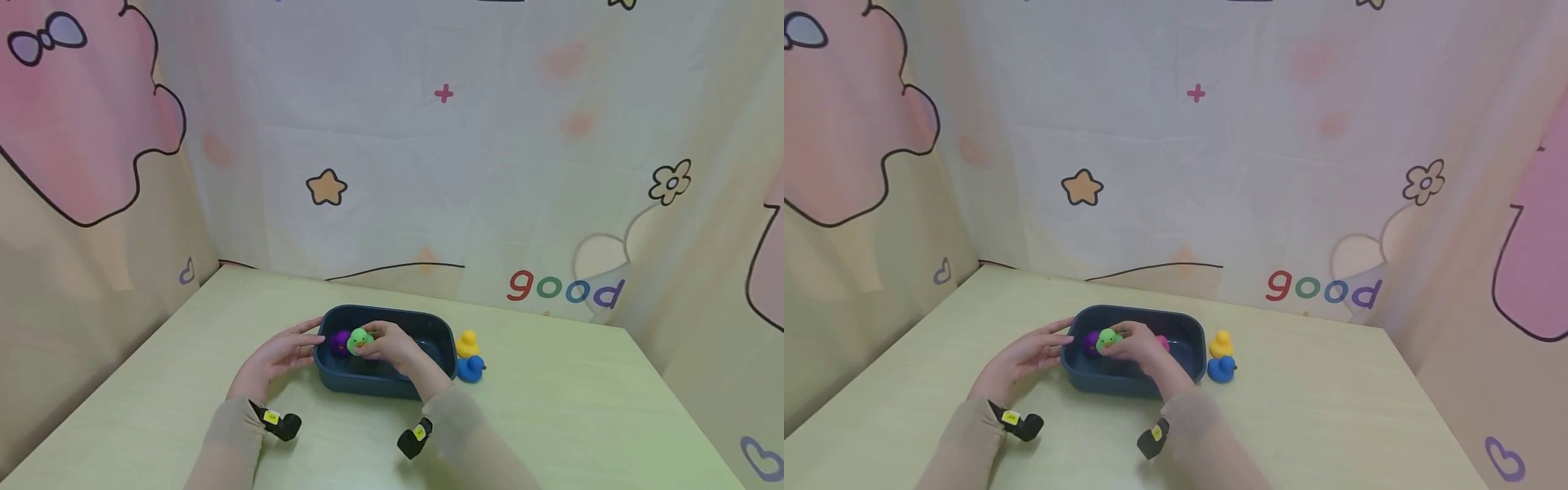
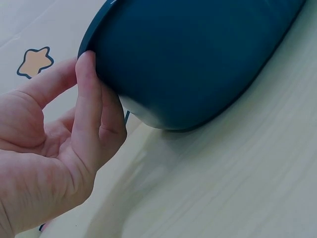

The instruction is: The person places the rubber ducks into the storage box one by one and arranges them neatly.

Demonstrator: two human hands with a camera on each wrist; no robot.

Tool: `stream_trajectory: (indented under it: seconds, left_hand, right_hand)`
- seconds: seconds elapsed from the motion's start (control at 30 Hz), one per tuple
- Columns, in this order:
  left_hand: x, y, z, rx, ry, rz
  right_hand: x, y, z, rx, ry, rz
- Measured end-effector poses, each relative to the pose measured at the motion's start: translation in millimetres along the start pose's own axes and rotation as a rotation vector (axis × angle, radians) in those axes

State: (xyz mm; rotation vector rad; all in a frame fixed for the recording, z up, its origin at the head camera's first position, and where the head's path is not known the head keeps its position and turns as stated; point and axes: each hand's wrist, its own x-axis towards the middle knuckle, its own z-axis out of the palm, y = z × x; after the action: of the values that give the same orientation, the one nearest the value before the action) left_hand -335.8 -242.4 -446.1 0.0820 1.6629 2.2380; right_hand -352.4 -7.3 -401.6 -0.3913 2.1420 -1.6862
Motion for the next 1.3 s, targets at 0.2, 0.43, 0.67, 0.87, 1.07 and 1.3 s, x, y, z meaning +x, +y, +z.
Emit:
stream_trajectory:
  seconds: [0.2, 0.43, 0.67, 0.87, 1.07, 1.3]
  left_hand:
    - [-0.6, 0.5, -0.1, 0.020, 0.004, -0.005]
    - [1.6, -1.3, -2.6, 0.020, 0.018, -0.008]
    - [1.7, -0.5, -2.0, 0.023, 0.014, -0.014]
    - [-0.2, 0.1, -1.0, 0.039, 0.023, -0.017]
    - [-0.2, 0.0, -1.3, 0.017, 0.017, -0.016]
    - [0.6, -0.3, -2.0, 0.018, 0.005, -0.015]
  right_hand:
    - [1.0, 2, 12, -0.097, -0.028, 0.016]
    - [2.6, 3, 25, -0.299, 0.001, 0.017]
    - [7.2, 2, 38, -0.504, 0.041, 0.000]
    - [7.4, 1, 43, -0.575, 0.032, 0.005]
    - [5.8, 0, 44, -0.626, 0.016, -0.017]
    - [6.3, 0, 39, -0.631, -0.017, -0.004]
